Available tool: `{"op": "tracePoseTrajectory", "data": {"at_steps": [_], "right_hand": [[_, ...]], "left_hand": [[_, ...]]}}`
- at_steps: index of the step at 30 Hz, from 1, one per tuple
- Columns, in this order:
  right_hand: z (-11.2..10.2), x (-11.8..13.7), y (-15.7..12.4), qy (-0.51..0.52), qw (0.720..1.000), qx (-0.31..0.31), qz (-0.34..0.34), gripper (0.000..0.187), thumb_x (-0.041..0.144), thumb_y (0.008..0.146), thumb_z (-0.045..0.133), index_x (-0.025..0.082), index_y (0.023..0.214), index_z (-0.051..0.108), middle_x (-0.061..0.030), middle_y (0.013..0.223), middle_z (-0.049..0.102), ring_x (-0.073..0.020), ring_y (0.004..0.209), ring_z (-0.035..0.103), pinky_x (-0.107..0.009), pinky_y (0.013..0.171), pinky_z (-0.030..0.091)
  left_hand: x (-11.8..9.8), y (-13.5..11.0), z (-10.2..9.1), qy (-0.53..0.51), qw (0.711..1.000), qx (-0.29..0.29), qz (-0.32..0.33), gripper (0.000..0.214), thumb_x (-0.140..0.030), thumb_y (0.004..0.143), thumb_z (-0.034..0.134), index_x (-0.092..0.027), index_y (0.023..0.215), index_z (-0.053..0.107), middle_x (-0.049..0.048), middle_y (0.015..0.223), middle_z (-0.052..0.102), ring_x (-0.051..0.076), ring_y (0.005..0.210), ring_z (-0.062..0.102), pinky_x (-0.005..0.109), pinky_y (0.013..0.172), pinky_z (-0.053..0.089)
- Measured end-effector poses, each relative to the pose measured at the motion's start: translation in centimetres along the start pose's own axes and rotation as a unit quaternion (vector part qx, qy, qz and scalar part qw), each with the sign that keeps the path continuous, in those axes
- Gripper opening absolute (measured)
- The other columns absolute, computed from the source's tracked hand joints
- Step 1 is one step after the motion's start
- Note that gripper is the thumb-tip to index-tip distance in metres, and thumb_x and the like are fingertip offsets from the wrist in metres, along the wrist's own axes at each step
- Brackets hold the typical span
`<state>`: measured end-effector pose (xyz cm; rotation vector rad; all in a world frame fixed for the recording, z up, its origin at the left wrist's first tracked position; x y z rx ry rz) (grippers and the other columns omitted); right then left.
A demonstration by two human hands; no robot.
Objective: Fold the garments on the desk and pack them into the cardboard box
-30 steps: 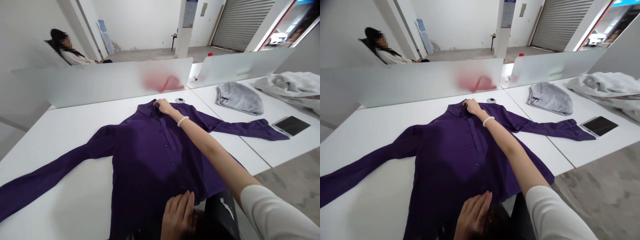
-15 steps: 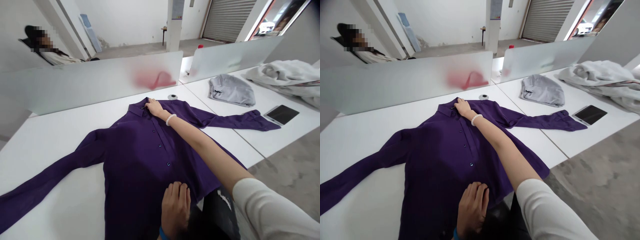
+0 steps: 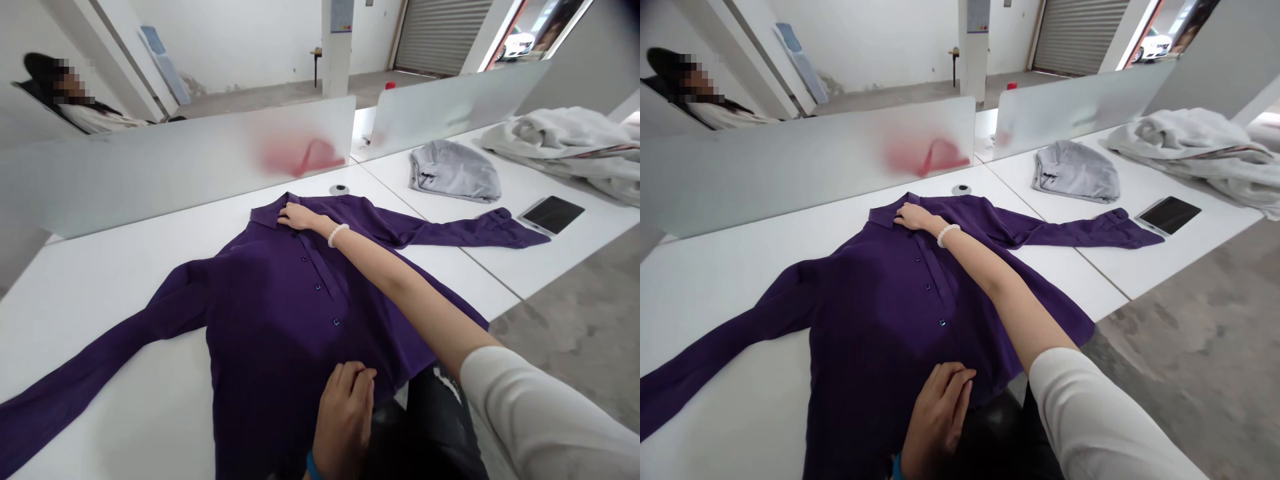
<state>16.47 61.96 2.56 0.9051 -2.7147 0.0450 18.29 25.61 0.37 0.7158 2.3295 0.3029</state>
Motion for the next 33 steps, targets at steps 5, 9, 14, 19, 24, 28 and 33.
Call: {"op": "tracePoseTrajectory", "data": {"at_steps": [5,9,14,19,24,28,33], "right_hand": [[0.2,-1.2,-0.1,0.060,0.997,-0.009,0.052,0.044,0.029,0.101,0.021,0.010,0.108,0.060,-0.0156,0.115,0.064,-0.0215,0.098,0.060,-0.031,0.085,0.043],[0.2,-1.9,0.1,0.051,0.997,0.013,0.058,0.033,0.014,0.095,0.034,0.010,0.115,0.059,-0.0142,0.117,0.064,-0.0195,0.099,0.060,-0.027,0.085,0.043],[-1.9,-2.6,-0.1,0.012,0.999,0.035,0.009,0.027,0.011,0.082,0.057,0.010,0.108,0.065,-0.0113,0.108,0.066,-0.0188,0.095,0.059,-0.028,0.086,0.041],[-7.2,-3.0,-0.8,0.021,0.994,-0.028,-0.102,0.023,0.021,0.088,0.053,0.010,0.104,0.065,-0.0128,0.130,0.053,-0.0195,0.111,0.049,-0.032,0.096,0.034],[-8.6,-2.8,-1.1,0.091,0.987,0.071,-0.111,0.028,0.021,0.092,0.044,0.013,0.112,0.062,-0.0073,0.109,0.066,-0.0161,0.096,0.055,-0.028,0.086,0.039],[-4.5,-0.7,-0.8,0.052,0.970,0.201,-0.129,0.023,0.016,0.083,0.054,0.015,0.100,0.070,-0.0036,0.097,0.070,-0.0139,0.085,0.058,-0.025,0.081,0.040],[-1.3,1.0,0.9,-0.090,0.981,0.133,-0.109,0.021,0.015,0.081,0.058,0.021,0.093,0.074,-0.0040,0.096,0.072,-0.0203,0.098,0.056,-0.041,0.101,0.029]], "left_hand": [[-0.1,0.6,0.6,0.102,0.992,-0.063,-0.030,0.020,-0.016,0.092,0.039,-0.017,0.098,0.058,0.0034,0.078,0.059,0.015,0.067,0.059,0.028,0.061,0.052],[0.8,1.8,0.6,0.059,0.992,-0.046,-0.098,0.018,-0.015,0.093,0.039,-0.020,0.097,0.056,0.0005,0.079,0.059,0.011,0.065,0.061,0.022,0.057,0.050],[1.9,3.1,-0.5,0.011,0.986,-0.042,-0.161,0.018,-0.015,0.093,0.041,-0.019,0.103,0.055,0.0031,0.094,0.061,0.012,0.072,0.065,0.021,0.057,0.051],[1.5,3.1,-2.3,0.083,0.982,-0.124,-0.118,0.020,-0.013,0.093,0.041,-0.016,0.105,0.056,0.0046,0.091,0.064,0.014,0.078,0.063,0.027,0.066,0.051],[2.3,3.3,-1.7,0.219,0.958,-0.126,-0.136,0.027,-0.023,0.091,0.049,-0.009,0.113,0.057,0.0096,0.099,0.065,0.021,0.085,0.059,0.037,0.068,0.050],[2.8,3.9,-0.6,0.248,0.950,-0.100,-0.161,0.027,-0.025,0.088,0.055,-0.010,0.110,0.060,0.0099,0.099,0.062,0.023,0.085,0.057,0.039,0.068,0.050],[2.9,4.3,-0.2,0.232,0.955,-0.080,-0.164,0.021,-0.016,0.087,0.054,-0.017,0.106,0.064,0.0078,0.098,0.060,0.021,0.085,0.057,0.036,0.068,0.050]]}}
Point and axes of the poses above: each hand's wrist, its own y-axis towards the middle knuckle, its own z-axis out of the palm, x = y × z, the point moved 7 cm from there along y, towards the middle knuckle
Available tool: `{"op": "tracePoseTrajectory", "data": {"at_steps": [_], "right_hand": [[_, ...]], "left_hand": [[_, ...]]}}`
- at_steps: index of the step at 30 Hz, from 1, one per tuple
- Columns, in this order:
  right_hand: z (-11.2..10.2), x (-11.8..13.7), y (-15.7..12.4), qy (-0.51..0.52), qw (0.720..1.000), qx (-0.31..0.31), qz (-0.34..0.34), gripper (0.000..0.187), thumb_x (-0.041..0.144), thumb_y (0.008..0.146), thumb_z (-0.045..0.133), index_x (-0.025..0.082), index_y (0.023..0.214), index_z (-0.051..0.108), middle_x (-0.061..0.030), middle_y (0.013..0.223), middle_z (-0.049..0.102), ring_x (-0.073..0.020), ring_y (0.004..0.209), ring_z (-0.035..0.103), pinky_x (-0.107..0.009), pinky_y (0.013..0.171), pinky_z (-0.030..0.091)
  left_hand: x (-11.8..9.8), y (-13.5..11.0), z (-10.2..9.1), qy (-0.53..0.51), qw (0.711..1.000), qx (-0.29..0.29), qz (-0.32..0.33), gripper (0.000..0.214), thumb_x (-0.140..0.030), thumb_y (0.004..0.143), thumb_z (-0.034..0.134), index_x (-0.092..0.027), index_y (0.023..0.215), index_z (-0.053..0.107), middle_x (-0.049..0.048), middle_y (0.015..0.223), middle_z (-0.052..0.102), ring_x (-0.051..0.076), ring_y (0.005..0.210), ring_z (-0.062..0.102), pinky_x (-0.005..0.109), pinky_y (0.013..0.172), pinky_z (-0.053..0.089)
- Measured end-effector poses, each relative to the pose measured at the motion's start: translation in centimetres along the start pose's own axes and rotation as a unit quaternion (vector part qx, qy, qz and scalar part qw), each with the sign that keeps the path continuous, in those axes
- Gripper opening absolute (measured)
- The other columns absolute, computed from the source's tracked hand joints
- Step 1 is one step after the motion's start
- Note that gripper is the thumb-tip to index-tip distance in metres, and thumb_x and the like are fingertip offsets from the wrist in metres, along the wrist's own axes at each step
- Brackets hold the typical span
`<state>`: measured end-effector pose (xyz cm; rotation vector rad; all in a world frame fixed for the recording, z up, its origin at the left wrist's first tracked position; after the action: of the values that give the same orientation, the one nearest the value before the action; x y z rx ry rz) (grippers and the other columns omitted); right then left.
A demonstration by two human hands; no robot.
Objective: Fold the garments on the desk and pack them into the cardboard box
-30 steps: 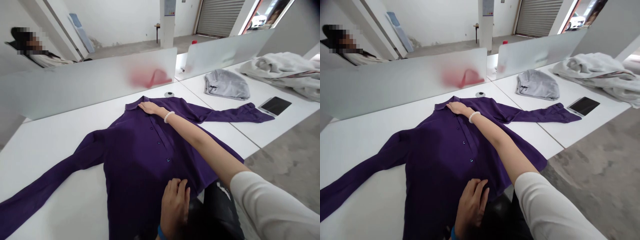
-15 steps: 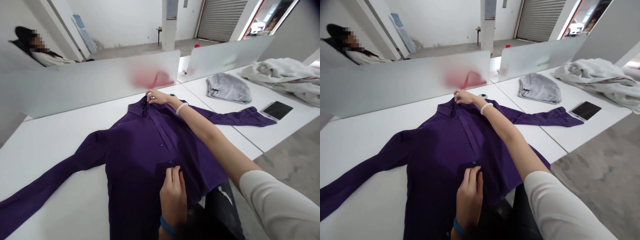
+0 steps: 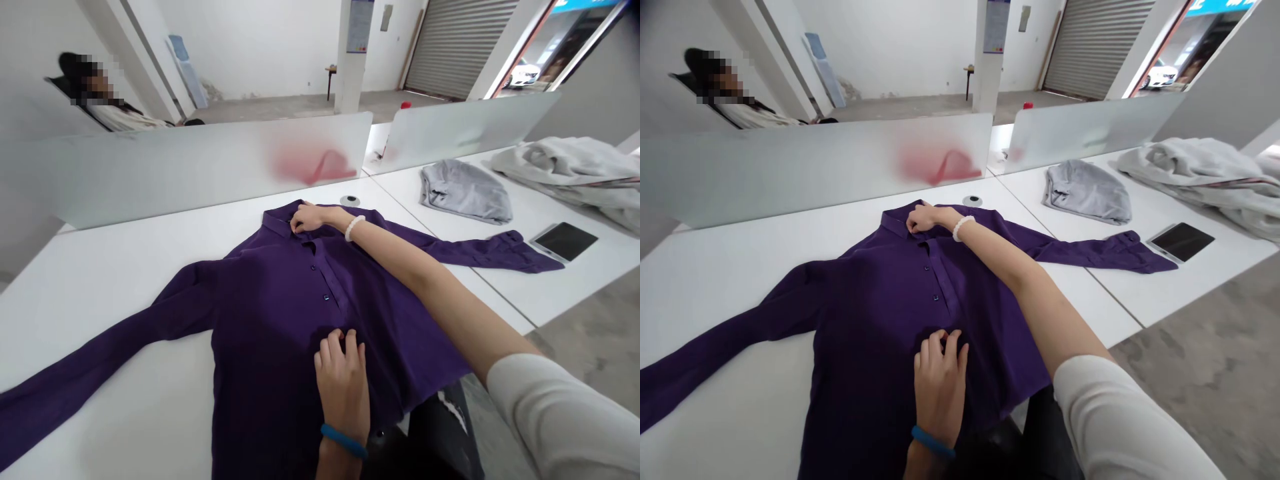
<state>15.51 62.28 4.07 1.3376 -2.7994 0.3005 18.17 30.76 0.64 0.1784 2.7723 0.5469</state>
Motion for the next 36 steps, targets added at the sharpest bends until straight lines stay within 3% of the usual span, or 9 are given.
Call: {"op": "tracePoseTrajectory", "data": {"at_steps": [4,8,11,13,17,22,27,30,36], "right_hand": [[0.4,-0.6,1.3,-0.038,0.996,-0.015,0.073,0.023,0.015,0.082,0.056,0.022,0.095,0.074,-0.0076,0.102,0.070,-0.0272,0.111,0.051,-0.049,0.103,0.026],[-0.1,-2.1,2.0,0.001,0.991,-0.024,0.132,0.027,0.013,0.081,0.056,0.021,0.100,0.073,-0.0100,0.109,0.069,-0.0263,0.109,0.056,-0.039,0.093,0.039],[-0.5,-2.5,2.1,0.028,0.994,0.001,0.106,0.027,0.015,0.080,0.058,0.022,0.102,0.073,-0.0056,0.108,0.070,-0.0180,0.095,0.062,-0.027,0.082,0.044],[-0.5,-2.1,1.9,0.068,0.996,0.025,0.050,0.027,0.015,0.080,0.058,0.022,0.102,0.073,-0.0026,0.106,0.071,-0.0130,0.090,0.063,-0.022,0.080,0.044],[0.7,-0.6,1.2,0.107,0.990,0.090,-0.026,0.028,0.011,0.077,0.058,0.018,0.099,0.074,-0.0033,0.101,0.073,-0.0113,0.085,0.063,-0.020,0.077,0.043],[0.5,-0.3,1.5,0.021,0.998,0.000,0.052,0.025,0.014,0.078,0.060,0.023,0.096,0.075,-0.0019,0.101,0.073,-0.0148,0.093,0.063,-0.024,0.081,0.043],[-1.0,-0.3,2.1,-0.018,0.989,-0.072,0.127,0.028,0.010,0.080,0.053,0.017,0.098,0.073,-0.0107,0.106,0.071,-0.0255,0.109,0.058,-0.036,0.094,0.040],[-0.8,-0.1,2.2,-0.022,0.986,-0.071,0.151,0.027,0.009,0.081,0.052,0.015,0.096,0.073,-0.0138,0.106,0.070,-0.0275,0.110,0.057,-0.039,0.095,0.040],[0.1,-0.9,2.3,0.003,0.980,-0.041,0.193,0.027,0.011,0.081,0.055,0.019,0.101,0.072,-0.0109,0.111,0.068,-0.0251,0.106,0.060,-0.036,0.089,0.046]], "left_hand": [[0.0,-0.2,0.0,0.021,1.000,-0.008,0.001,0.025,-0.019,0.089,0.051,-0.013,0.111,0.061,0.0093,0.099,0.060,0.021,0.084,0.056,0.038,0.068,0.050],[0.1,-0.4,0.1,0.024,0.999,-0.021,0.004,0.026,-0.021,0.090,0.050,-0.011,0.111,0.060,0.0094,0.099,0.060,0.022,0.085,0.056,0.038,0.070,0.050],[0.3,-0.4,0.2,0.013,1.000,-0.022,0.004,0.027,-0.022,0.090,0.051,-0.012,0.114,0.059,0.0085,0.098,0.060,0.021,0.084,0.056,0.038,0.069,0.050],[0.4,-0.4,0.3,0.006,1.000,-0.024,0.000,0.029,-0.023,0.089,0.051,-0.012,0.115,0.058,0.0085,0.097,0.059,0.021,0.084,0.055,0.038,0.069,0.050],[0.8,-0.3,0.4,-0.024,0.998,-0.045,-0.024,0.030,-0.025,0.091,0.048,-0.009,0.115,0.058,0.0086,0.093,0.057,0.020,0.083,0.055,0.038,0.072,0.052],[1.0,-0.3,0.3,-0.052,0.996,-0.059,-0.032,0.025,-0.022,0.092,0.046,-0.011,0.111,0.057,0.0076,0.091,0.057,0.019,0.083,0.055,0.037,0.073,0.052],[0.8,-0.2,0.4,-0.036,0.998,-0.044,-0.028,0.024,-0.027,0.090,0.049,-0.012,0.108,0.056,0.0081,0.094,0.057,0.021,0.083,0.054,0.038,0.071,0.051],[0.6,0.0,0.5,-0.017,0.999,-0.027,-0.028,0.025,-0.032,0.089,0.051,-0.013,0.106,0.057,0.0085,0.095,0.056,0.022,0.084,0.053,0.039,0.069,0.049],[0.4,0.4,0.5,-0.028,0.999,0.022,-0.031,0.011,-0.022,0.090,0.049,-0.020,0.092,0.060,0.0058,0.093,0.056,0.022,0.081,0.052,0.036,0.066,0.044]]}}
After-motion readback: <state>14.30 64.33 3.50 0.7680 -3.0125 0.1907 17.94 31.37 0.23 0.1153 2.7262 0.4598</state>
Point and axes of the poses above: each hand's wrist, its own y-axis towards the middle knuckle, its own z-axis out of the palm, x = y × z, the point moved 7 cm from there along y, towards the middle knuckle
